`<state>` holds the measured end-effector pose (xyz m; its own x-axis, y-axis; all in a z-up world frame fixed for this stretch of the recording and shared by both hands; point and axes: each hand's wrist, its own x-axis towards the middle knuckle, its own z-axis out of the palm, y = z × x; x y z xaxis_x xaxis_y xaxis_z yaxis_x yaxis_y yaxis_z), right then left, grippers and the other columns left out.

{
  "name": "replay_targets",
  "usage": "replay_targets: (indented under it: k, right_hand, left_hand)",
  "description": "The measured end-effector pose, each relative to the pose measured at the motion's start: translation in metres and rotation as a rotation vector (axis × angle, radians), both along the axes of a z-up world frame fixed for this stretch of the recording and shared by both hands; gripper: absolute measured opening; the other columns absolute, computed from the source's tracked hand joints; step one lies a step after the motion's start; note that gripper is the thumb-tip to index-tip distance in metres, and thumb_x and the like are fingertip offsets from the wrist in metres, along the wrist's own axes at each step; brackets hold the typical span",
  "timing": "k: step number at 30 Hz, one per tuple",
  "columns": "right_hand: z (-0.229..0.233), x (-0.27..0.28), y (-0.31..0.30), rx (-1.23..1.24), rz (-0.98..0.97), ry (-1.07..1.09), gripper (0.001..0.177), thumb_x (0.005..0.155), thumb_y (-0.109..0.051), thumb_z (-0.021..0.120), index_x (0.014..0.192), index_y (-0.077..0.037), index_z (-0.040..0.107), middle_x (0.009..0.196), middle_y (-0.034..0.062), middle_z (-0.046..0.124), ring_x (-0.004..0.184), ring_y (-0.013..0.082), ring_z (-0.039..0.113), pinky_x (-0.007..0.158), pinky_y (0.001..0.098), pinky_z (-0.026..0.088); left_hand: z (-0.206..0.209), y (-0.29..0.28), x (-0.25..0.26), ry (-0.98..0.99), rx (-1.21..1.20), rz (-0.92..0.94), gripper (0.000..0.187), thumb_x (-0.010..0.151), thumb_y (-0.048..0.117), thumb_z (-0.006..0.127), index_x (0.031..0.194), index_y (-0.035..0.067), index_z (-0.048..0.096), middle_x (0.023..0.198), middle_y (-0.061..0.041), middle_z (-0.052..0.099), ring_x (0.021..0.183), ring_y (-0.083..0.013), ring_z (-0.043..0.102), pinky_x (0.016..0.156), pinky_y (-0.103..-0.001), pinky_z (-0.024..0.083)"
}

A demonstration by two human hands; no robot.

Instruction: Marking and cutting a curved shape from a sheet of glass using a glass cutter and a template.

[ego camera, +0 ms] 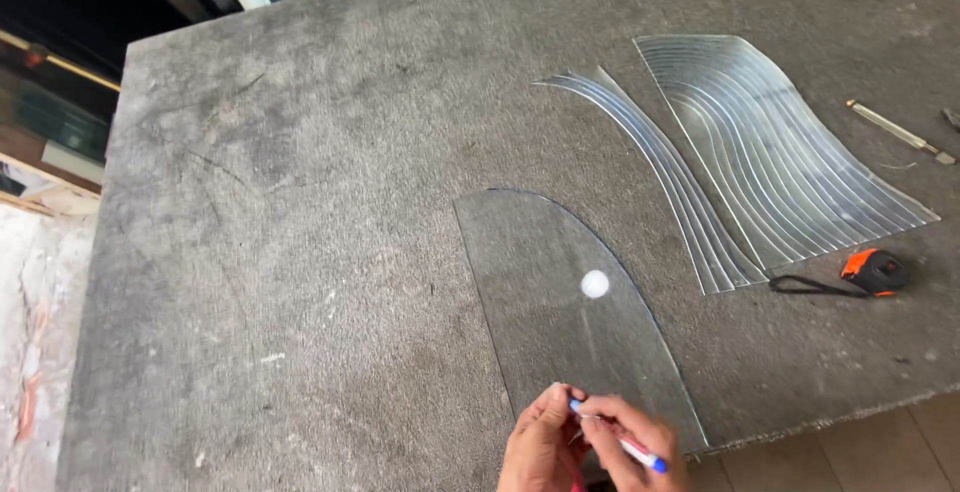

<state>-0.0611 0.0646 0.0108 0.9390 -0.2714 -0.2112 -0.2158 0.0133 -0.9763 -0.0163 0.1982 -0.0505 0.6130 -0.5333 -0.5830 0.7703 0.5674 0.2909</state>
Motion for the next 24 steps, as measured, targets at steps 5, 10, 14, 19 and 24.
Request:
replay_targets:
  k: [5,10,14,19,24]
  right_hand:
    - [-0.027,0.012,0.047,-0.411,-0.06,-0.484,0.004,0.086,-0.003,0.076,0.087,-0.007,0.075,0.08,0.0078,0.082,0.081,0.0117,0.082,0.068,0.028,0.063]
    - [-0.05,-0.001,0.087,-0.664,-0.182,-0.595,0.003,0.088,-0.012,0.076,0.088,-0.01,0.074,0.074,0.0035,0.074,0.073,0.0105,0.076,0.062,0.0244,0.06]
    - [-0.101,-0.003,0.121,-0.66,-0.492,-0.54,0.002,0.087,-0.016,0.078,0.086,-0.015,0.078,0.059,-0.0097,0.066,0.055,-0.0004,0.064,0.048,0.0169,0.05]
    - [-0.013,0.037,0.124,-0.503,-0.572,-0.357,0.015,0.084,-0.006,0.071,0.1,-0.004,0.069,0.068,-0.0011,0.071,0.056,0.0029,0.067,0.052,0.0203,0.054]
    - [-0.007,0.119,0.121,-0.494,-0.592,-0.219,0.018,0.084,0.001,0.069,0.103,0.0,0.068,0.076,0.004,0.075,0.058,0.0073,0.071,0.052,0.0237,0.056]
  left_hand:
    - [-0.068,0.047,-0.006,0.201,0.042,0.271,0.031,0.096,0.028,0.055,0.091,-0.001,0.065,0.093,-0.019,0.073,0.09,-0.0327,0.071,0.088,-0.051,0.059]
    - [-0.024,0.083,0.025,0.186,-0.039,0.133,0.036,0.096,0.035,0.053,0.089,0.001,0.062,0.091,-0.019,0.072,0.088,-0.0326,0.068,0.087,-0.05,0.057]
    - [0.019,0.164,0.132,-0.026,0.123,0.482,0.035,0.101,0.036,0.05,0.088,0.005,0.057,0.086,-0.011,0.066,0.084,-0.026,0.064,0.084,-0.045,0.054]
    - [-0.071,0.294,0.239,-0.666,1.266,0.373,0.031,0.112,0.029,0.053,0.098,0.003,0.06,0.096,-0.015,0.06,0.087,-0.0266,0.053,0.079,-0.043,0.046]
    - [-0.093,0.295,0.304,-1.063,2.159,0.181,0.029,0.114,0.028,0.055,0.105,0.001,0.061,0.114,-0.02,0.059,0.107,-0.0384,0.054,0.093,-0.053,0.046]
